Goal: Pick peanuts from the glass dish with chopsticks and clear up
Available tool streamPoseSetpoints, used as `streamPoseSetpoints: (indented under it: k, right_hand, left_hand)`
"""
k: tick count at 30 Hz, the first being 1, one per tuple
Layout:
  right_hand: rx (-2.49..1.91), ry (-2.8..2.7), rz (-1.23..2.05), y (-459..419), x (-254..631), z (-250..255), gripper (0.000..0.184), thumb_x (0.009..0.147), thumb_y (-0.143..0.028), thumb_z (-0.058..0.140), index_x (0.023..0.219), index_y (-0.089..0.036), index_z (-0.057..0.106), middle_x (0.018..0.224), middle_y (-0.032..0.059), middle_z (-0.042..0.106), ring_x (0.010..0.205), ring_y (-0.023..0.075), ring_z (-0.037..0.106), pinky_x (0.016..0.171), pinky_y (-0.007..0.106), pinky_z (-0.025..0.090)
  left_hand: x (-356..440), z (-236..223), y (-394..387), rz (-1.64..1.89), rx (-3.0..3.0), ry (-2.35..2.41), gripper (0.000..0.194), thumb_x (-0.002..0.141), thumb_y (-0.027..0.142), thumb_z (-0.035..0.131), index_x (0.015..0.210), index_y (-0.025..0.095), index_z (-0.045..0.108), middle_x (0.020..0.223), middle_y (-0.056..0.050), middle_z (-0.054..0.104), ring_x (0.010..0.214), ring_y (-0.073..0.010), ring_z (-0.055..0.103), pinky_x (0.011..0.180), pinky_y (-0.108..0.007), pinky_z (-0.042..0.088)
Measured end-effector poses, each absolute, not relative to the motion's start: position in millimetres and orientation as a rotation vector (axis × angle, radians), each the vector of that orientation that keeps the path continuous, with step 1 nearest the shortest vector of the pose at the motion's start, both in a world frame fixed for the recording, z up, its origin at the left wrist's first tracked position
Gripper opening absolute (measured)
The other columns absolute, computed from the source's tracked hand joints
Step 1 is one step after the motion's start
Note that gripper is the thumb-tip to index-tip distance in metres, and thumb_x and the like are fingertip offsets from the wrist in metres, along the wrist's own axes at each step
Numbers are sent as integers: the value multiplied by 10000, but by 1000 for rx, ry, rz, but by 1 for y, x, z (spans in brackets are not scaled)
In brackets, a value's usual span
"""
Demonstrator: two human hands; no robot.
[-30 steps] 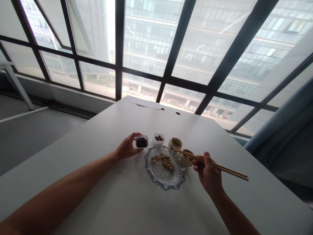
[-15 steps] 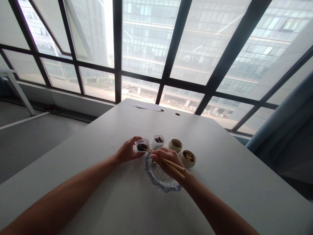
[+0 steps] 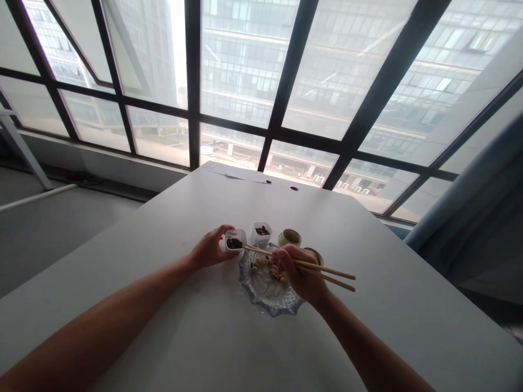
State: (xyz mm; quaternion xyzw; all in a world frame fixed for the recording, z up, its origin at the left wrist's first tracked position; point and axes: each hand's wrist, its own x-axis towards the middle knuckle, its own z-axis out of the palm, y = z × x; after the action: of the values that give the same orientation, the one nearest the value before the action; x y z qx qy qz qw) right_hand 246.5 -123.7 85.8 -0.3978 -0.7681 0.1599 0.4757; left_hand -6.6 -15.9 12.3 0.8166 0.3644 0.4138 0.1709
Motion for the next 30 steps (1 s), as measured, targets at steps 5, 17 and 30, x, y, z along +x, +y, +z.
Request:
streamPoseSetpoints:
  k: [5, 17, 30]
  right_hand:
    - [-947, -1855, 412, -131, 251, 81, 362, 990, -372, 502, 721, -196, 668, 569, 9, 631, 470, 135, 587, 480, 232, 448]
    - [-1048, -2028, 432, -135, 267, 73, 482, 994, -455, 454, 616, -193, 599, 550, 11, 582, 486, 127, 543, 501, 245, 414]
    - [-1143, -808, 908, -133, 306, 46, 510, 657, -644, 788, 660, -152, 654, 503, 47, 623, 390, 142, 536, 328, 227, 440]
  left_hand:
    - [-7, 15, -17, 1141, 2302, 1062, 569, 695, 444, 738, 1170, 204, 538, 1047, -90, 712, 861, -218, 675, 799, -347, 536]
    - [-8, 20, -20, 1088, 2289, 1105, 574, 689, 446, 740, 1171, 197, 552, 1052, -90, 713, 854, -225, 679, 788, -338, 547]
    - [-9, 14, -16, 1065, 2274, 1140, 607, 680, 477, 742, 1188, 202, 555, 1037, -94, 719, 805, -229, 678, 734, -338, 550]
